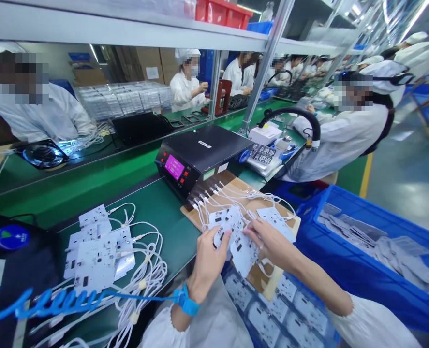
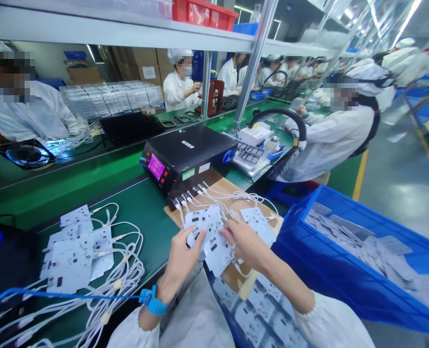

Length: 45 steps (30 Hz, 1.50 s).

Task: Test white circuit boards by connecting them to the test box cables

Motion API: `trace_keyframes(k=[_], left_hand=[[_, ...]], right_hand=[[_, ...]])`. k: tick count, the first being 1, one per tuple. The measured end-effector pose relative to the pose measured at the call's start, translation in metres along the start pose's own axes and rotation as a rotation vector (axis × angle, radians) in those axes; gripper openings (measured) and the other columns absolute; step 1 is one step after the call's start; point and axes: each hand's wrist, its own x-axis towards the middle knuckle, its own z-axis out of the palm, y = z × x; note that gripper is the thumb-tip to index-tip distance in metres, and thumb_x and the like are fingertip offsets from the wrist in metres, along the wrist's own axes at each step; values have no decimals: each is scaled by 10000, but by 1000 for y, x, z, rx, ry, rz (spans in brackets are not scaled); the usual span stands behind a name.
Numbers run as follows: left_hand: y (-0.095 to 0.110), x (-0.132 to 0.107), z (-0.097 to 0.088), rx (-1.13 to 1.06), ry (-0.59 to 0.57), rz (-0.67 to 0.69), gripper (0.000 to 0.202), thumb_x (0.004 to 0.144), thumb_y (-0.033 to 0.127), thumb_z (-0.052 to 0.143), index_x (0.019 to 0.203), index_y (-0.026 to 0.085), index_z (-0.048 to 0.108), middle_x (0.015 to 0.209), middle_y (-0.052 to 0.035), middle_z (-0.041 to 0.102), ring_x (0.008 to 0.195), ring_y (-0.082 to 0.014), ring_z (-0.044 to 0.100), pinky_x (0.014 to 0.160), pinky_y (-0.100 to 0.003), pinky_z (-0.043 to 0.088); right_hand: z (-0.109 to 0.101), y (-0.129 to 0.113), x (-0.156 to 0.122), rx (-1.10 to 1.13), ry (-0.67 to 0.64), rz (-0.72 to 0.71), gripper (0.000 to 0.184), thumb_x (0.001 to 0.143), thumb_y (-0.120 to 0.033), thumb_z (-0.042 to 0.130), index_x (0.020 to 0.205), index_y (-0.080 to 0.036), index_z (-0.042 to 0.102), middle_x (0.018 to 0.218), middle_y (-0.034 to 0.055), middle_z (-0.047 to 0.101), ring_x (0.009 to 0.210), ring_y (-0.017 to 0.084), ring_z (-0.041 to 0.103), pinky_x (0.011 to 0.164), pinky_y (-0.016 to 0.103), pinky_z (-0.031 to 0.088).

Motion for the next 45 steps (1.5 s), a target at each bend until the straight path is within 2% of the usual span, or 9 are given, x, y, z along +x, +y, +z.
trace_keyframes(k=[6,11,15,21,31,34,36,39,45], left_hand=[[7,-5,0,-131,-70,-68,453,992,570,561,976,166,766,944,-88,768,878,-217,689,844,-314,528],[1,-6,2,-53,-34,-93,391,838,517,753,1040,183,779,1088,-116,775,973,-265,711,888,-354,544],[-2,-5,-1,-42,-23,-50,304,871,461,711,1007,199,785,1065,-94,783,966,-256,720,901,-360,544],[4,-1,-9,-140,19,-164,398,846,519,744,1052,182,794,1096,-102,789,965,-258,727,872,-350,565],[8,2,-15,-86,105,-218,516,750,592,790,1077,192,803,1151,-87,793,1077,-314,730,953,-396,583],[8,3,-17,-66,131,-243,533,725,598,796,1073,194,807,1168,-89,791,1110,-329,726,981,-412,584],[8,2,-20,-60,164,-268,551,728,608,788,1088,192,805,1171,-93,792,1125,-335,725,995,-424,587],[9,1,-24,-32,261,-295,587,723,630,787,1112,191,799,1179,-97,791,1142,-347,722,1028,-458,579],[12,4,-26,3,329,-280,598,745,656,783,1139,207,793,1189,-87,789,1158,-350,715,1067,-480,558]], right_hand=[[9,-6,10,22,-47,138,259,1087,-417,407,943,-238,526,805,40,667,755,223,665,701,334,477],[9,-15,12,68,-71,157,204,1087,-353,413,967,-223,516,873,67,693,799,228,669,747,345,484],[-2,-14,1,91,-62,35,260,1111,-334,337,972,-215,522,925,87,699,842,221,659,795,354,496],[3,-3,-34,-286,37,-186,446,1127,-470,341,812,-219,532,769,52,647,751,221,600,902,426,459],[30,-14,-43,-104,-50,4,339,1137,-312,351,933,-193,595,881,55,695,831,203,615,918,390,463],[28,-13,-41,-29,-87,0,310,1132,-278,345,1007,-184,613,911,65,696,850,213,600,930,406,462],[28,-12,-40,8,-113,-6,272,1119,-252,376,1238,-148,597,932,73,712,873,227,604,960,424,460],[24,-12,-42,22,-157,-19,458,1113,-254,408,1537,-81,402,977,100,738,938,246,629,1028,460,450],[-23,5,-40,241,-180,-218,467,1051,-461,586,1418,-174,598,1364,147,668,1273,252,595,1092,426,480]])
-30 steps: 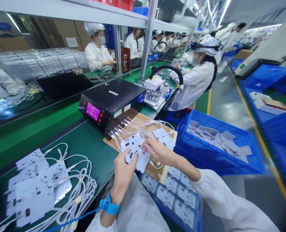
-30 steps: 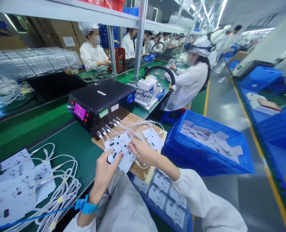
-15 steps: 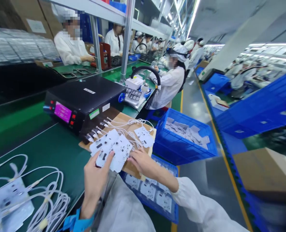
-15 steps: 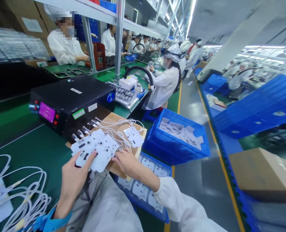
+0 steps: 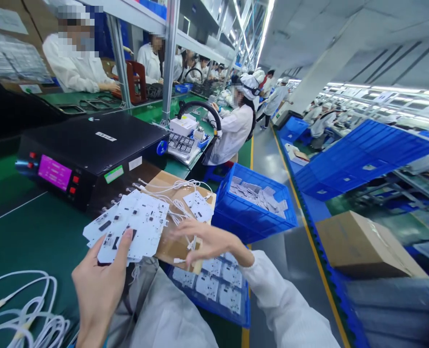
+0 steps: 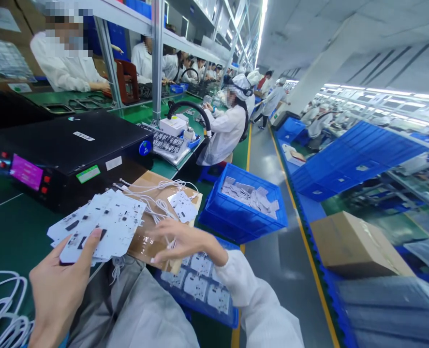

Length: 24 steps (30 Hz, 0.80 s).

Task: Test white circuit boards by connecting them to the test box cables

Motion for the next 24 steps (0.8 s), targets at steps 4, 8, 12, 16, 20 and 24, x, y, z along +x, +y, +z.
trace_keyframes(k=[4,8,12,16,20,24], left_hand=[[7,3,13,30,-65,146,526,825,637,724,1122,208,796,1109,-78,802,1048,-315,743,964,-430,596],[11,3,35,89,-120,265,496,857,580,692,1104,162,790,1008,-94,802,926,-297,746,882,-422,599],[10,2,50,135,-173,281,475,882,551,675,1109,146,776,1002,-89,792,931,-293,733,921,-425,581],[4,4,55,163,-188,262,509,883,582,664,1123,145,764,1013,-97,785,946,-305,726,920,-423,573],[-4,5,58,179,-216,226,546,850,602,679,1113,131,761,965,-119,781,887,-303,726,841,-411,581],[-11,0,60,106,-239,219,518,837,606,676,1080,157,759,1024,-132,786,941,-310,733,858,-414,590]], right_hand=[[-36,29,14,-194,183,220,364,1135,-299,344,1325,-147,614,1340,160,662,1262,234,617,1110,432,473],[-38,69,34,-628,-32,472,302,1074,-295,553,1319,-121,577,1385,214,601,1157,304,659,962,461,533],[-39,82,44,-770,-147,470,235,1100,-290,493,1229,-111,574,1221,190,672,1077,303,676,899,437,539],[-54,68,50,-707,6,502,229,1124,-306,444,1199,-118,552,1245,178,660,1105,281,662,924,405,525],[-50,44,63,-530,100,485,289,1135,-400,405,1129,-144,539,1114,131,703,1036,254,684,899,371,522],[-27,23,71,-297,96,512,383,1112,-544,371,1059,-192,512,804,41,689,726,205,694,721,321,525]])
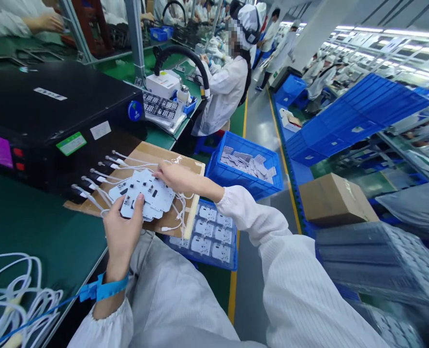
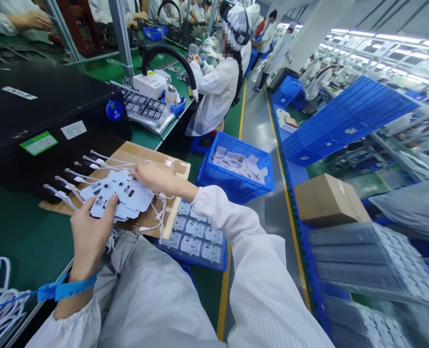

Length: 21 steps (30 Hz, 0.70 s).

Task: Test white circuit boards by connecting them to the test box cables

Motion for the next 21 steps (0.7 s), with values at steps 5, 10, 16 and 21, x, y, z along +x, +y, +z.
trace_keyframes(k=[5,10,16,21], left_hand=[[-2,-11,3,-91,-42,-74,513,833,607,695,1083,162,749,1029,-126,786,932,-279,735,854,-381,602],[1,-13,3,-110,-65,-65,500,751,519,808,1112,177,753,1065,-96,793,939,-268,741,804,-349,597],[10,-16,5,-152,-92,-31,430,793,491,773,1083,174,753,1022,-83,791,907,-252,740,832,-345,593],[17,-23,8,-95,-75,24,457,829,524,727,1131,181,744,1092,-97,783,981,-276,729,955,-401,568]], right_hand=[[9,-11,-9,264,-218,123,445,1107,-603,283,1086,-205,482,501,-43,572,442,205,611,559,333,498],[9,-2,-6,278,-252,22,396,1097,-594,380,991,-225,477,484,-51,587,481,202,636,587,335,505],[-2,-2,-8,244,-325,-13,266,1128,-324,320,881,-255,393,489,-54,608,535,181,650,652,321,486],[-10,3,-12,416,-398,-9,272,1113,-358,357,859,-263,373,529,-57,637,490,165,627,621,317,518]])
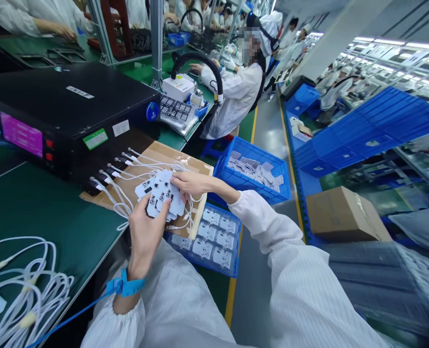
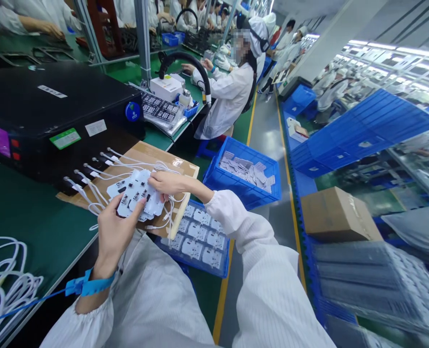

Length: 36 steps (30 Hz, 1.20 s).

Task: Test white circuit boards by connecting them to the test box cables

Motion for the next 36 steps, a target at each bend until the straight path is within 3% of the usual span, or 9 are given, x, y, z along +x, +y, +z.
trace_keyframes(k=[5,9,11,15,19,24,30,33,36], left_hand=[[7,-5,7,50,15,74,459,873,503,683,1192,176,734,1165,-123,765,1057,-298,719,1000,-426,548],[10,-4,8,92,60,97,439,886,484,671,1193,176,736,1190,-139,758,1110,-317,707,1013,-437,539],[10,-2,5,65,47,61,423,889,482,674,1184,186,739,1184,-126,767,1091,-310,718,1007,-436,546],[10,3,-6,-25,33,-7,394,867,477,709,1152,209,756,1127,-83,793,1008,-292,747,945,-415,580],[13,4,-17,-66,94,-87,401,828,501,757,1102,208,775,1096,-81,799,1019,-305,744,910,-404,607],[16,0,-24,-89,193,-142,501,791,575,780,1138,213,784,1180,-93,785,1099,-329,729,895,-401,625],[25,-5,-33,-70,229,-237,586,768,621,786,1211,238,773,1189,-77,786,1139,-334,724,1026,-469,583],[32,-8,-41,-67,277,-250,620,758,649,788,1243,263,766,1210,-62,782,1175,-336,713,1112,-504,534],[31,-12,-54,-28,327,-274,674,760,683,771,1288,265,744,1210,-60,780,1193,-353,705,1148,-531,507]], right_hand=[[-3,9,-4,97,20,-2,274,1099,-356,373,843,-259,396,558,-47,654,515,169,627,599,309,521],[-8,13,-9,88,51,-80,338,1079,-261,336,758,-239,436,663,-11,666,630,157,617,721,317,520],[-9,14,-15,4,133,-150,377,1079,-269,348,712,-239,425,675,-9,608,689,159,573,763,319,491],[0,22,-33,-168,298,-162,393,1072,-457,487,753,-248,392,673,-55,451,639,140,431,645,293,386],[22,36,-46,-334,373,-78,350,983,-463,697,863,-224,472,778,-18,561,693,157,503,645,293,393],[49,45,-43,-391,454,-148,151,1082,-266,518,947,-202,542,964,88,678,926,216,626,855,350,495],[63,45,-35,-350,623,-198,212,1120,-336,369,1119,-198,530,925,68,681,760,192,644,698,304,499],[64,50,-23,-492,636,-159,265,1121,-373,368,1205,-191,542,842,45,683,665,191,631,631,293,462],[62,49,-14,-487,618,-167,292,1128,-359,353,1229,-194,571,888,55,707,736,203,672,686,303,504]])
